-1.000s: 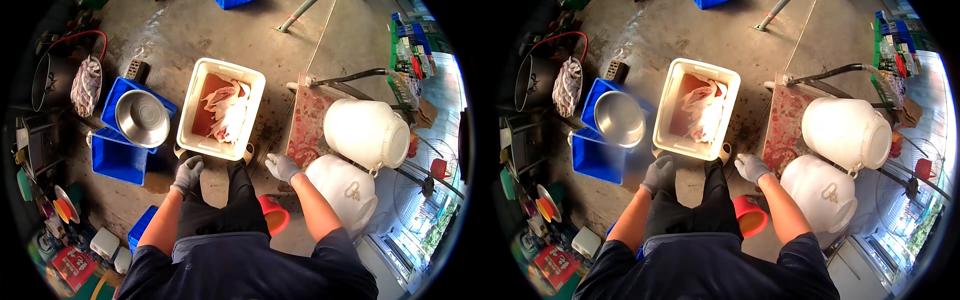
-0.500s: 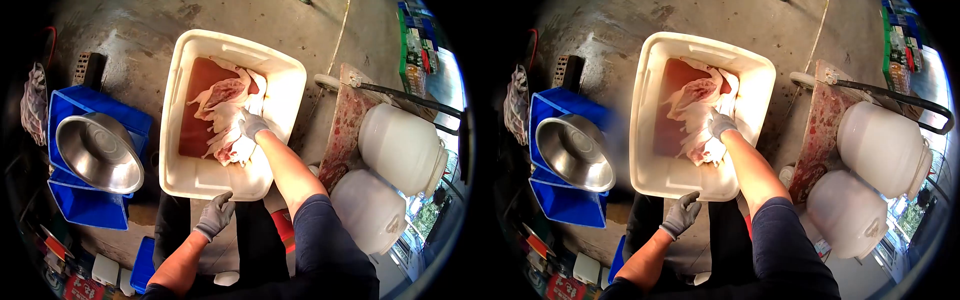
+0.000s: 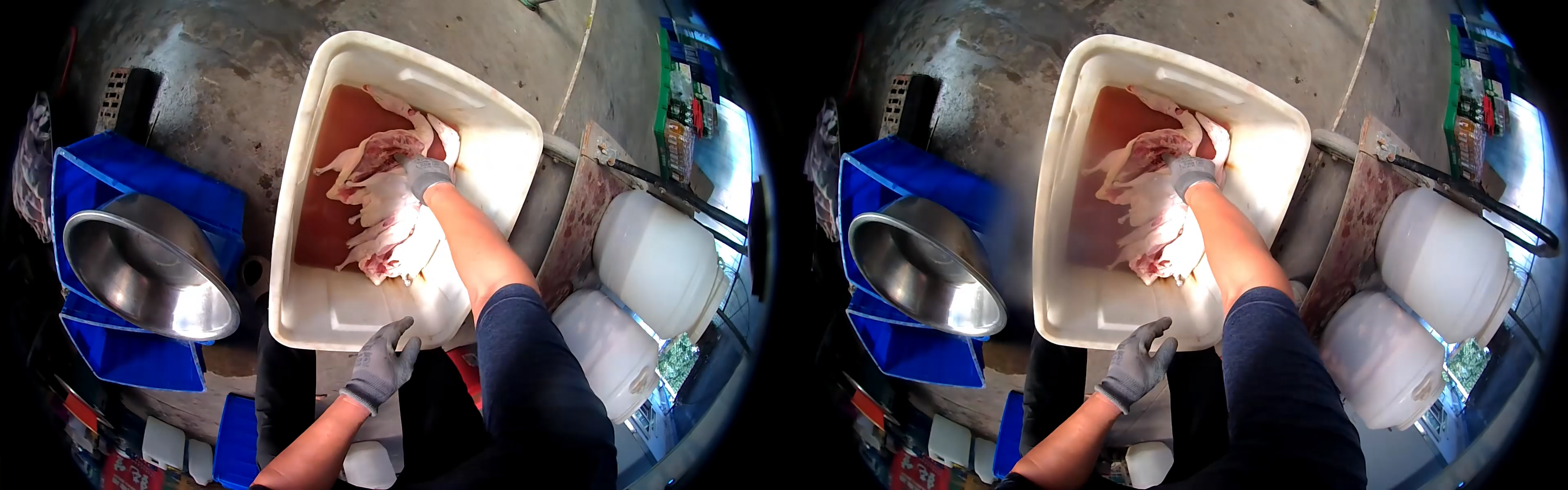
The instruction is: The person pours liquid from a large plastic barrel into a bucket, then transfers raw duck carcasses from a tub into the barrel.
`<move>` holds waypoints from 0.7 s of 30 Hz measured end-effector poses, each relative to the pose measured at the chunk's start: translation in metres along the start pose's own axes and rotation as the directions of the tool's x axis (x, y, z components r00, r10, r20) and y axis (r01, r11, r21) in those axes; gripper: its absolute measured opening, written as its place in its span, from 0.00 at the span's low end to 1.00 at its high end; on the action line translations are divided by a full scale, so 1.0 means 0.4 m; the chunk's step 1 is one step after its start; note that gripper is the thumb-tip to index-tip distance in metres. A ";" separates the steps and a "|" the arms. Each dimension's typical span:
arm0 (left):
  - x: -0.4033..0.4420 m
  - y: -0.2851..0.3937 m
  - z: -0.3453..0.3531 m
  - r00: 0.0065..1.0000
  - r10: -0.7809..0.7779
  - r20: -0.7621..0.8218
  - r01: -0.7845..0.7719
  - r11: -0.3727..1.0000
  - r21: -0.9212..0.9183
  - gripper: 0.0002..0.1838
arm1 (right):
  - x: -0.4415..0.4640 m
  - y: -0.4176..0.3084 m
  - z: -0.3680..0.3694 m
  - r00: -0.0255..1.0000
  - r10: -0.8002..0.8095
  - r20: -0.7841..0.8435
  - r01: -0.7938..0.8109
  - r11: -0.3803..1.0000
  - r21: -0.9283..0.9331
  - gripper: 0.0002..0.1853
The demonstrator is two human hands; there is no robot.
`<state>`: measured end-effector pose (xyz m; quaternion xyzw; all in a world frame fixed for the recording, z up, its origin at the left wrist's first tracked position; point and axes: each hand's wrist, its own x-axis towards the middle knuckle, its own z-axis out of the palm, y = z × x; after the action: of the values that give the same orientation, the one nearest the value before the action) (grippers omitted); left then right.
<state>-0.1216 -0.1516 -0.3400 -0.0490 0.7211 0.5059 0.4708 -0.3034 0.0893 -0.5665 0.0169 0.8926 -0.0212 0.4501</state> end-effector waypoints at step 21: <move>0.024 0.017 -0.006 0.992 -0.123 0.034 0.127 0.974 -0.188 0.23 | -0.004 -0.020 0.042 0.903 0.399 -0.162 -0.240 0.779 0.578 0.20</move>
<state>-0.1321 -0.1462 -0.3422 -0.1334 0.6599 0.5421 0.5028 -0.2894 0.0804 -0.5749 0.2996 0.8864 -0.1943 0.2946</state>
